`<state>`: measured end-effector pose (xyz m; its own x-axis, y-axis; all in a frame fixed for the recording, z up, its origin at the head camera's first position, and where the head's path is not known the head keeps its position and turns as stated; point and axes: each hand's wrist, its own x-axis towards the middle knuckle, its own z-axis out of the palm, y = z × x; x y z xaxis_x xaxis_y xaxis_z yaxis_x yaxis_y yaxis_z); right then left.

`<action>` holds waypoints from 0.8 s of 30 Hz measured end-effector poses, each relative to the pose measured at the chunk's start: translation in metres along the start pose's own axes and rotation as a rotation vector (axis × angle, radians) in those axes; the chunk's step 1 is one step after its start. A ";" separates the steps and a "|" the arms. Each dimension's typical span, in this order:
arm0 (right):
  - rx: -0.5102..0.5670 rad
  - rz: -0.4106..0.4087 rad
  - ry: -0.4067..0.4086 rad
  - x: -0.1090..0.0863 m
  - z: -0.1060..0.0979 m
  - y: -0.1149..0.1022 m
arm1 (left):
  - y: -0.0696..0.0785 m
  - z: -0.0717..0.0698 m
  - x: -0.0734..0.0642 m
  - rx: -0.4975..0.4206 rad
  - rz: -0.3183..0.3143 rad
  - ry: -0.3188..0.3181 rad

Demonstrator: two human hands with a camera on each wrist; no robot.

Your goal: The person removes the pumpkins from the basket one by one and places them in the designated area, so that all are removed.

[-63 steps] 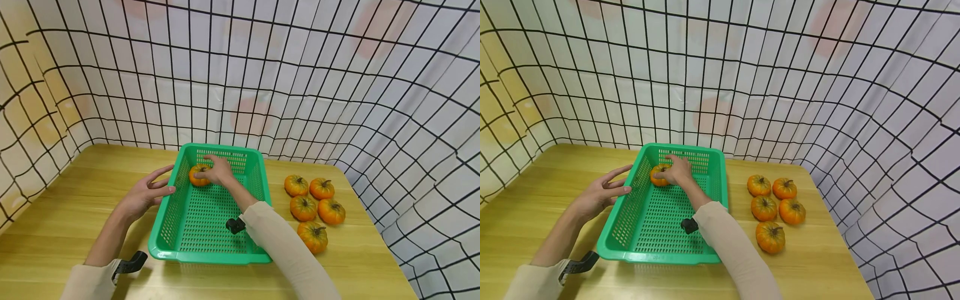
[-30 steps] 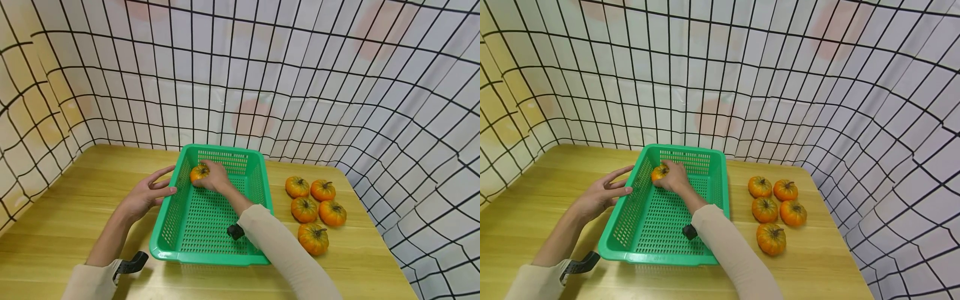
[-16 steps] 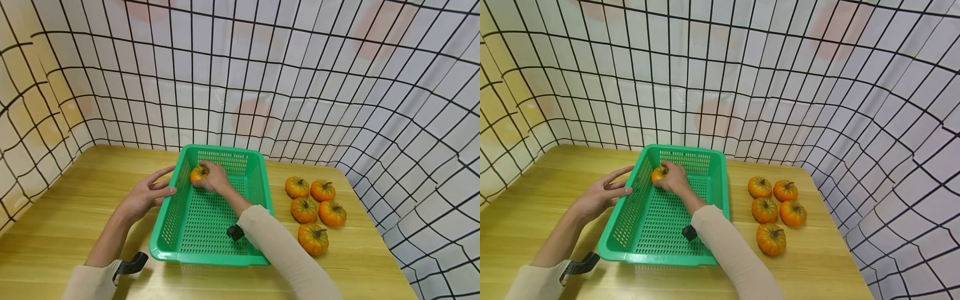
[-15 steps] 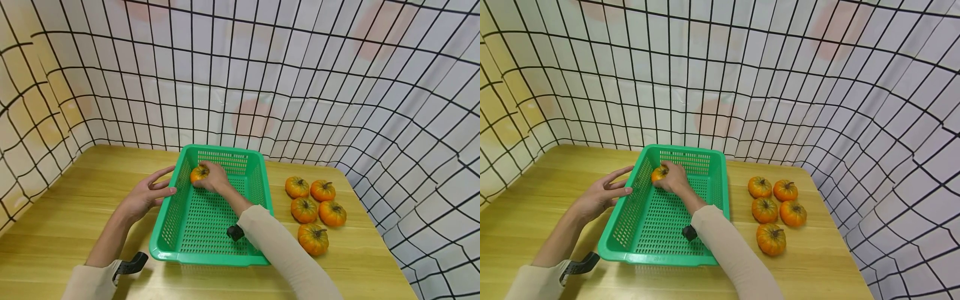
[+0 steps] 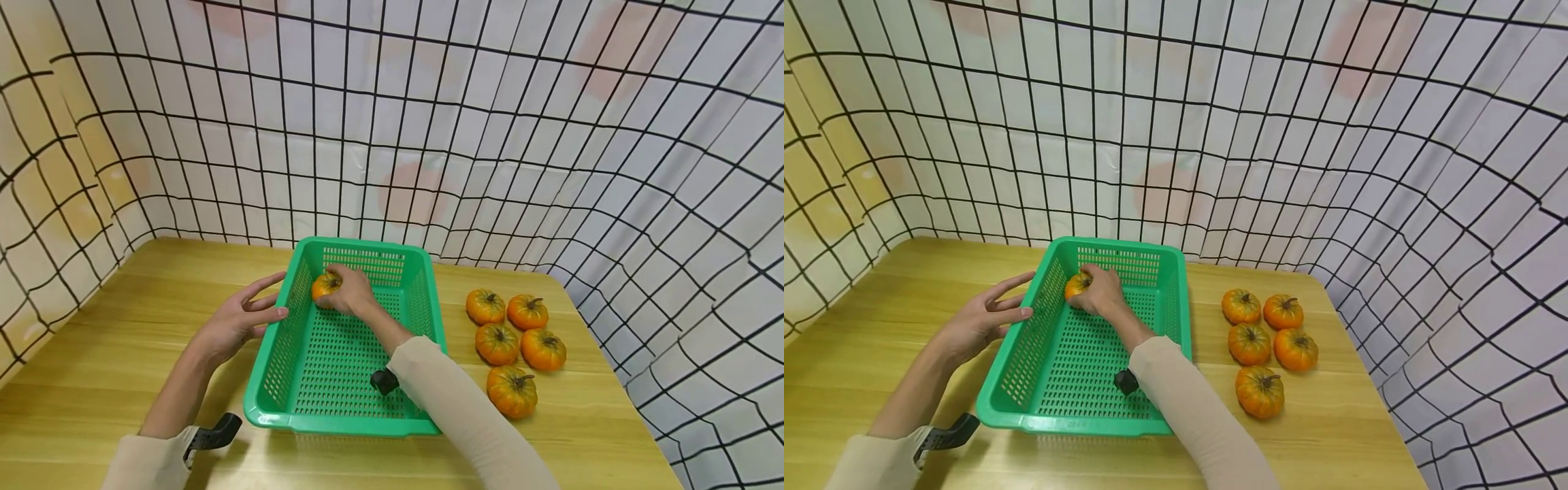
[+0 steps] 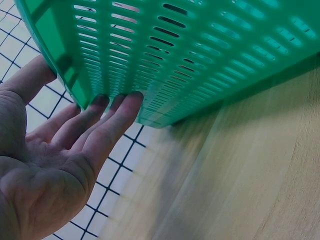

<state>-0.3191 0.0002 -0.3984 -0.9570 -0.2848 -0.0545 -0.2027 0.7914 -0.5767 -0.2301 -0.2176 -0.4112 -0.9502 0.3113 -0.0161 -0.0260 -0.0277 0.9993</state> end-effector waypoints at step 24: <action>0.035 0.036 0.006 -0.001 0.000 0.000 | -0.001 -0.001 0.001 0.005 0.003 -0.006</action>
<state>-0.3184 0.0006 -0.3980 -0.9648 -0.2531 -0.0714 -0.1605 0.7817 -0.6027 -0.2315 -0.2184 -0.4124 -0.9483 0.3172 -0.0130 -0.0216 -0.0236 0.9995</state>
